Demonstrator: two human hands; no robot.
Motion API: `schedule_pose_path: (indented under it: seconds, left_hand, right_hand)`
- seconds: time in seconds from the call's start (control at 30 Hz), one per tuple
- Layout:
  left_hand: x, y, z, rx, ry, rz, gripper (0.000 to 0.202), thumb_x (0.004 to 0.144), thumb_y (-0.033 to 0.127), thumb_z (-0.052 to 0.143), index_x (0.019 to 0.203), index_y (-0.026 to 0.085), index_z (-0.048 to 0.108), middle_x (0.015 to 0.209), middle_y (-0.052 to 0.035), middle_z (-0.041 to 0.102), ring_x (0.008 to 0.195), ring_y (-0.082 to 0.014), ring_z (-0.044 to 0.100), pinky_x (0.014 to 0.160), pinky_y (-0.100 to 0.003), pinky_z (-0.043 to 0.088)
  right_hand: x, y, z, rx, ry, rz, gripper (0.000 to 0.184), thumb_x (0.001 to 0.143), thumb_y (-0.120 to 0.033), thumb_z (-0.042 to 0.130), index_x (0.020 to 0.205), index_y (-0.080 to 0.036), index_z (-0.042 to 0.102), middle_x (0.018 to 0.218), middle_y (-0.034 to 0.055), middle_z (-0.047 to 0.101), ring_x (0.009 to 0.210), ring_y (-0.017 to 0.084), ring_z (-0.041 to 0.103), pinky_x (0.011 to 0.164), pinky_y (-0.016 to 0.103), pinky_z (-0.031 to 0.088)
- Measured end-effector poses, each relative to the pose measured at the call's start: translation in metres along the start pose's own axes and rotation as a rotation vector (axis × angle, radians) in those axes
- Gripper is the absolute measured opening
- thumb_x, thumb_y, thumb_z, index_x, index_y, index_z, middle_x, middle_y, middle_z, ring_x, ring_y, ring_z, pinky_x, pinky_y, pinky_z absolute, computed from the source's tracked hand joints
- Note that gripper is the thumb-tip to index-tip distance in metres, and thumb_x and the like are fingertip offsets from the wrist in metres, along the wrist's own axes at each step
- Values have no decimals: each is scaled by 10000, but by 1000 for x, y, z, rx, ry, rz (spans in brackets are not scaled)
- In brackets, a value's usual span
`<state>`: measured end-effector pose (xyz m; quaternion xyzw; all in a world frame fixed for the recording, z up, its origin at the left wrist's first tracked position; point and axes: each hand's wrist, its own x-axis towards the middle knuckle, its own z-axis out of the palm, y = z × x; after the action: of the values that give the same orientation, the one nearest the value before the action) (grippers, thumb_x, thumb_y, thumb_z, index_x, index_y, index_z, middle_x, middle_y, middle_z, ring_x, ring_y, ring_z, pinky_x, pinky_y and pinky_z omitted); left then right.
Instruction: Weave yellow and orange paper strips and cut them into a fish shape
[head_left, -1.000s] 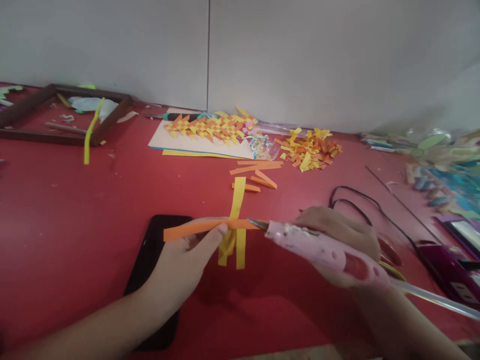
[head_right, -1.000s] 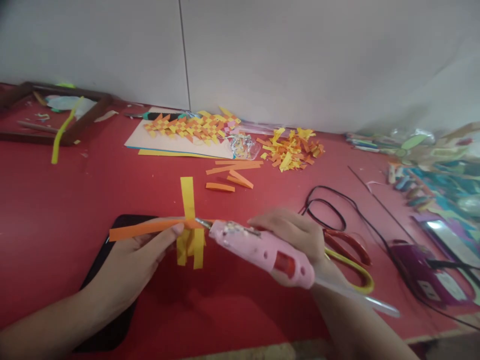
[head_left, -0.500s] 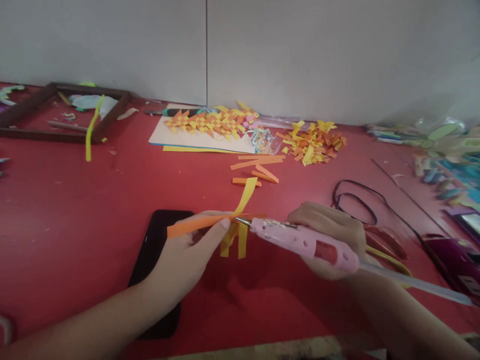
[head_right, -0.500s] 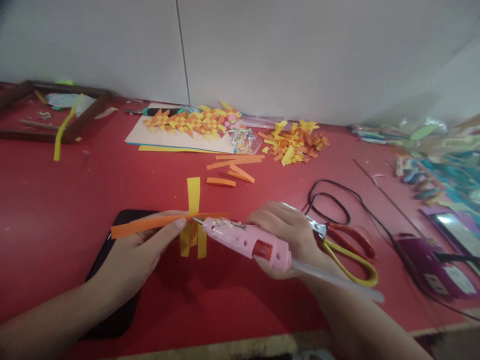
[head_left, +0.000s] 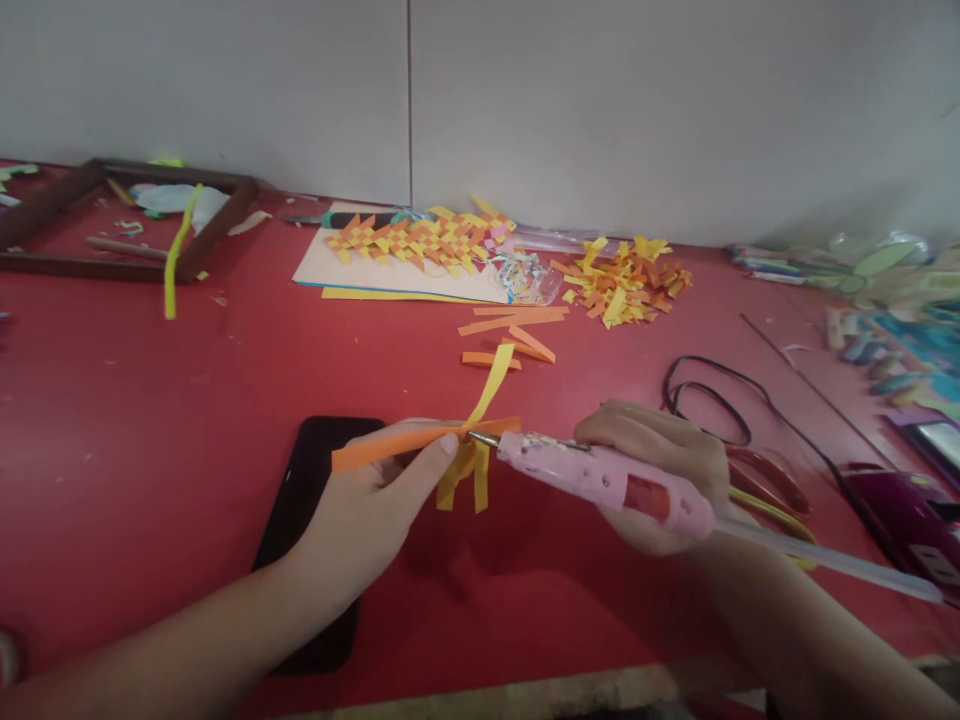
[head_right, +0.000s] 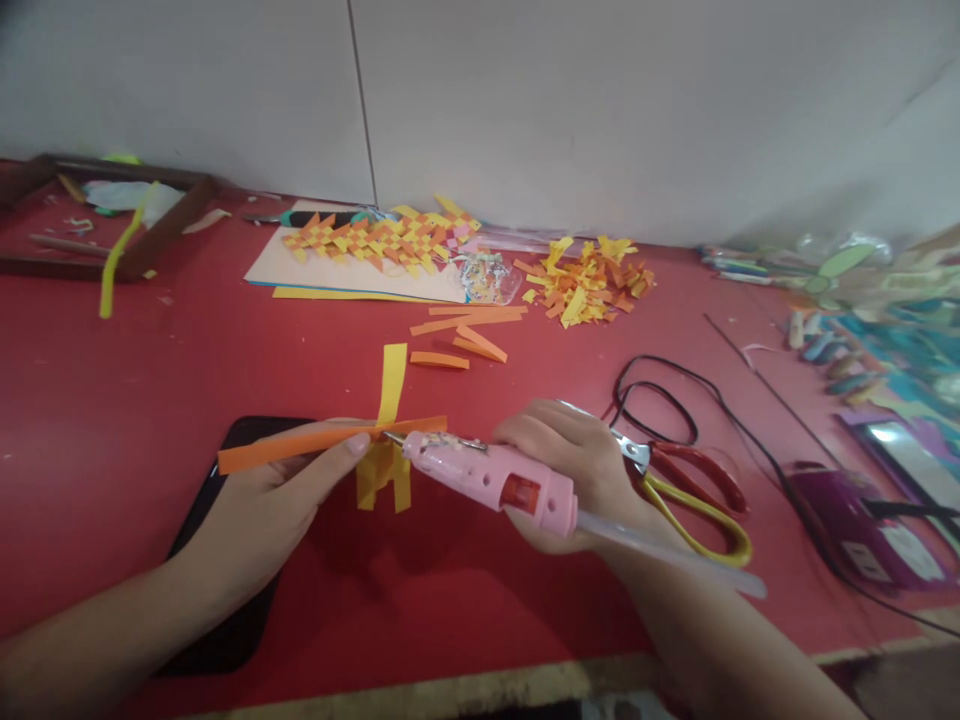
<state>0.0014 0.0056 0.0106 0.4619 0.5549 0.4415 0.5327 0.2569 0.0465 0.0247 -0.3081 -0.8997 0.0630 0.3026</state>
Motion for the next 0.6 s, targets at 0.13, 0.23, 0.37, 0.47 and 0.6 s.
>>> schedule_pose_path:
  seconds: [0.13,0.23,0.37,0.47,0.6]
  left_hand:
    - [0,0,-1,26,-24,21,176,892,375,635,873,267,772,835,17,769,741,-148,697,666,-219,559]
    - [1,-1,-1,33,-32,35,171,879,371,651,883,255,776,858,4,768,763,-159,698,675,-235,560]
    - [2,-5,2,-88,96,-37,191,828,391,706,886,223,777,874,-25,770,855,-203,714,776,-291,575]
    - [3,-7,3,-198,138,-136,228,791,409,730,867,197,770,885,-55,770,893,-240,718,778,-330,583]
    - [3,-6,2,-288,78,-198,264,776,430,744,882,189,755,934,-75,771,964,-274,711,818,-371,583]
  right_hand:
    - [3,-3,-1,-25,0,-1,138,763,-181,527,899,-194,547,676,18,575,560,140,498,523,289,409]
    - [3,-2,-6,-66,-14,-10,135,778,-183,523,910,-205,541,674,19,583,564,144,518,521,286,423]
    - [-4,9,-19,-230,118,32,178,766,-170,551,930,-239,557,701,24,633,566,159,571,515,290,435]
    - [-10,27,-29,-436,118,205,240,751,-185,572,978,-259,585,820,58,691,696,231,649,605,347,482]
    - [-17,62,-35,-583,-209,577,462,733,-178,533,1190,-210,592,1089,146,688,1046,361,636,864,502,472]
